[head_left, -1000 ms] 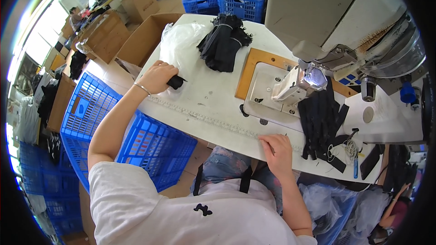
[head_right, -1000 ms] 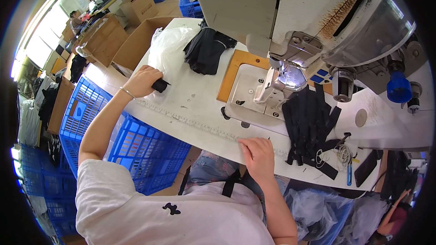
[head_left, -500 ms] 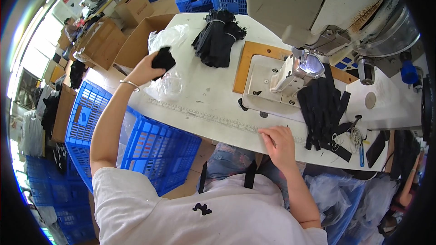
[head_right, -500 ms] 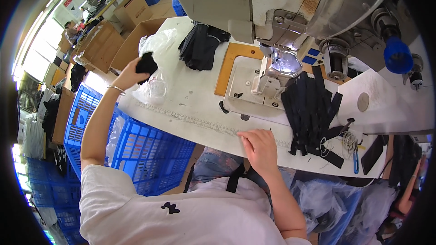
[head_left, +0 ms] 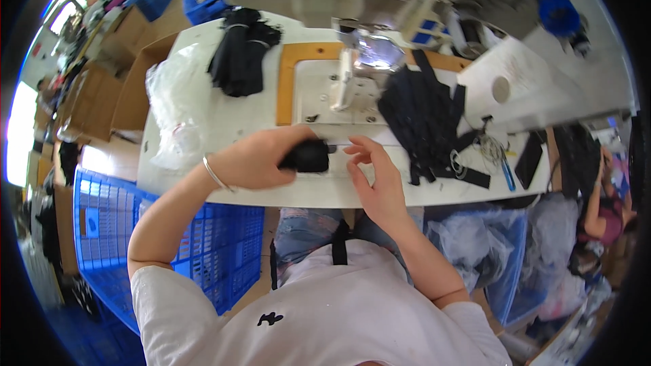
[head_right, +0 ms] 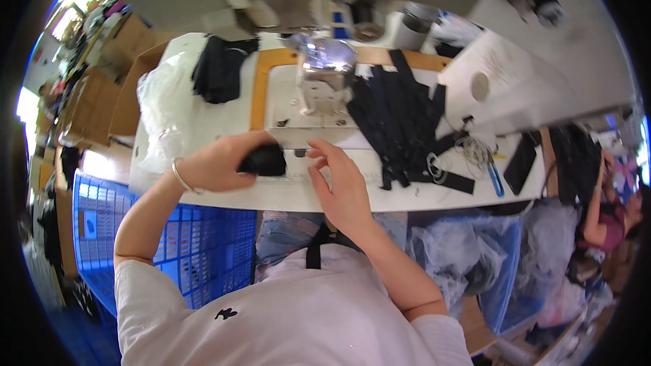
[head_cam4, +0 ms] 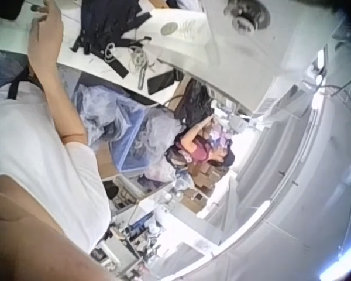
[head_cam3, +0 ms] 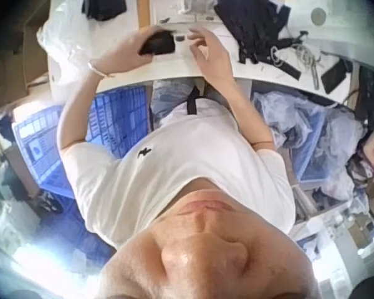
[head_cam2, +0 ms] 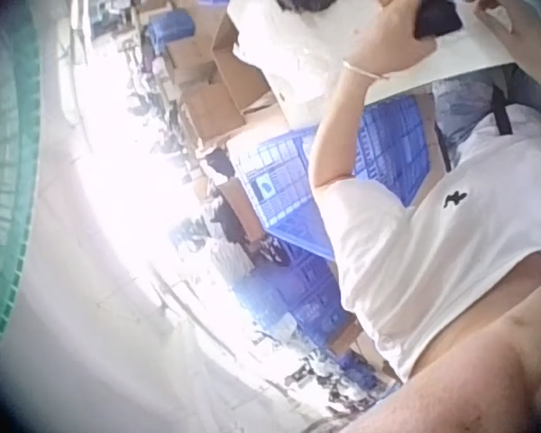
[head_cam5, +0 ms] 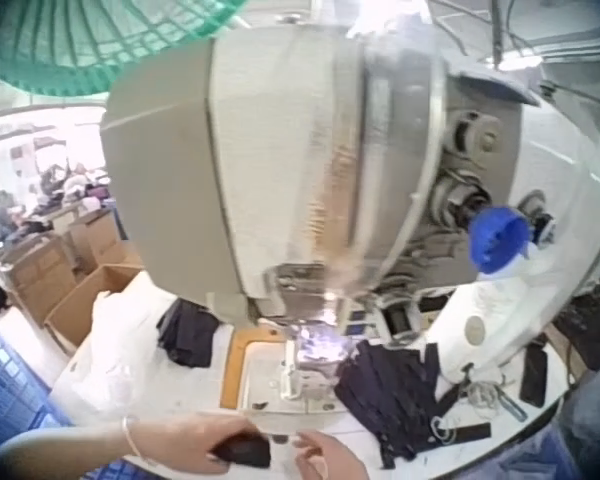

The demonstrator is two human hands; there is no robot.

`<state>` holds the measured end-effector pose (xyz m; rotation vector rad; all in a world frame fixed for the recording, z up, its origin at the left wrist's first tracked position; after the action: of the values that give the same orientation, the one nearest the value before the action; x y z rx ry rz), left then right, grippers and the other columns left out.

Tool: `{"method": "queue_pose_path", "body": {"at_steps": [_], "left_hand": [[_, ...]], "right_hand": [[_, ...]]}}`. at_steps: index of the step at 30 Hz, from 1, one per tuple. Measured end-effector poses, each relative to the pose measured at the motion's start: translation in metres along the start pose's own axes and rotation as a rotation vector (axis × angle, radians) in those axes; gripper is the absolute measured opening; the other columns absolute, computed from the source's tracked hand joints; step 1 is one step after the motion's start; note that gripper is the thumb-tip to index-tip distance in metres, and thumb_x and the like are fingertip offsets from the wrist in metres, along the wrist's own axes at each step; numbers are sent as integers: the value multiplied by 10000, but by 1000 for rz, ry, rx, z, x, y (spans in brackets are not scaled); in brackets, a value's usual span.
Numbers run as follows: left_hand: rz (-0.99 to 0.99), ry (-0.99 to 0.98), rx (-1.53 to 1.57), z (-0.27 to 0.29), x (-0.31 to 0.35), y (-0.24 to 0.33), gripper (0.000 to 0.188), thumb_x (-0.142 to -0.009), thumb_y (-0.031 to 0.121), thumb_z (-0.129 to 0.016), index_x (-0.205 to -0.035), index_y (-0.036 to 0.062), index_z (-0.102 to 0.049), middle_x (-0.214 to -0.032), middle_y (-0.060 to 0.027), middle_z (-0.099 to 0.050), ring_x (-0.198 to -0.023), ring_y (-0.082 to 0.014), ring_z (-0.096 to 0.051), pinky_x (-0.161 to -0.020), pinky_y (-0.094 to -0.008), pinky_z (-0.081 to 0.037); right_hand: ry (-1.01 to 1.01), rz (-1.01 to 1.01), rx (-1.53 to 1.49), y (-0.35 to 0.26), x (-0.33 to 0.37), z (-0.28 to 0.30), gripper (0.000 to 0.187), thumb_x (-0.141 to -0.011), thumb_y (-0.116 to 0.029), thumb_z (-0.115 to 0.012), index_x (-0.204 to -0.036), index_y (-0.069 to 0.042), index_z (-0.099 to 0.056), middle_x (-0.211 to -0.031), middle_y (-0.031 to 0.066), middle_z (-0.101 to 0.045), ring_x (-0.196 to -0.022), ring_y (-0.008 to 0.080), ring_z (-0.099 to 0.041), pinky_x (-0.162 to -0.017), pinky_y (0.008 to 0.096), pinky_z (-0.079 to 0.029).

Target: Assembling and inspecting black fabric straps with plastic components at a sewing workstation in a factory.

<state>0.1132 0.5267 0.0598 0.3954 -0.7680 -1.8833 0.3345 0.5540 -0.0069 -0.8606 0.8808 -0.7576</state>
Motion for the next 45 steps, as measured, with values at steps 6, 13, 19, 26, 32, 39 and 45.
{"method": "queue_pose_path", "body": {"at_steps": [6,13,19,26,32,39,45], "left_hand": [[-511,49,-792,-69,-36,17,126,-756,123,-581,-867,138,-524,-790,-5,-499,-862,-182,-548,-927,-358,-405],[-428,188,-985,-76,-39,26,315,-751,133,-596,-1065,154,-578,-1181,-16,-550,-1197,-190,-466,-1104,-436,-282],[-249,293,-642,-103,-18,51,406,-762,54,-564,-1161,115,-608,-1244,-55,-564,-1240,-232,-471,-1081,-487,-293],[-184,311,-433,-137,-22,43,535,-644,282,-754,-1139,124,-627,-1257,-77,-539,-1273,-268,-420,-1075,-525,-281],[-225,354,-425,-138,-18,30,443,-664,226,-753,-1079,103,-656,-1169,-88,-565,-1241,-305,-446,-1061,-537,-297],[-231,423,-384,-138,-19,28,259,-735,133,-709,-992,113,-695,-1177,-71,-586,-1247,-302,-446,-1063,-535,-282],[-197,478,-514,-144,-13,25,303,-742,172,-688,-1045,179,-693,-1228,-17,-585,-1260,-277,-436,-1080,-522,-233]], "right_hand": [[115,-66,105,8,18,45,358,-794,16,-590,-1144,-44,-538,-1040,95,-581,-791,233,-590,-756,346,-452],[394,-71,623,43,37,136,186,-791,-44,-639,-974,-64,-622,-909,80,-611,-863,278,-564,-792,381,-419],[288,-61,825,55,52,158,276,-737,-170,-731,-981,-88,-632,-899,54,-582,-889,274,-545,-825,380,-409],[303,-328,376,82,41,168,113,-790,-79,-692,-885,-30,-657,-780,77,-611,-668,182,-566,-640,287,-454],[603,-289,276,93,31,223,134,-864,-109,-656,-902,19,-656,-741,4,-624,-659,57,-551,-622,217,-454],[659,-98,1052,124,26,280,251,-796,-119,-681,-1027,-33,-639,-979,130,-618,-887,281,-599,-758,337,-483],[240,-292,604,64,36,182,269,-749,-173,-730,-972,-68,-624,-954,106,-563,-930,296,-552,-802,381,-444]]}}
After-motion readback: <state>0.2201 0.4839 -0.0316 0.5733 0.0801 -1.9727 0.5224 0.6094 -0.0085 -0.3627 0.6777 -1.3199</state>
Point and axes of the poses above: each hand's wrist, its own x-axis away from the middle knuckle, its own z-axis out of the back of the hand, y = z × x, the point moved 1 cm from there along -x, towards the middle knuckle
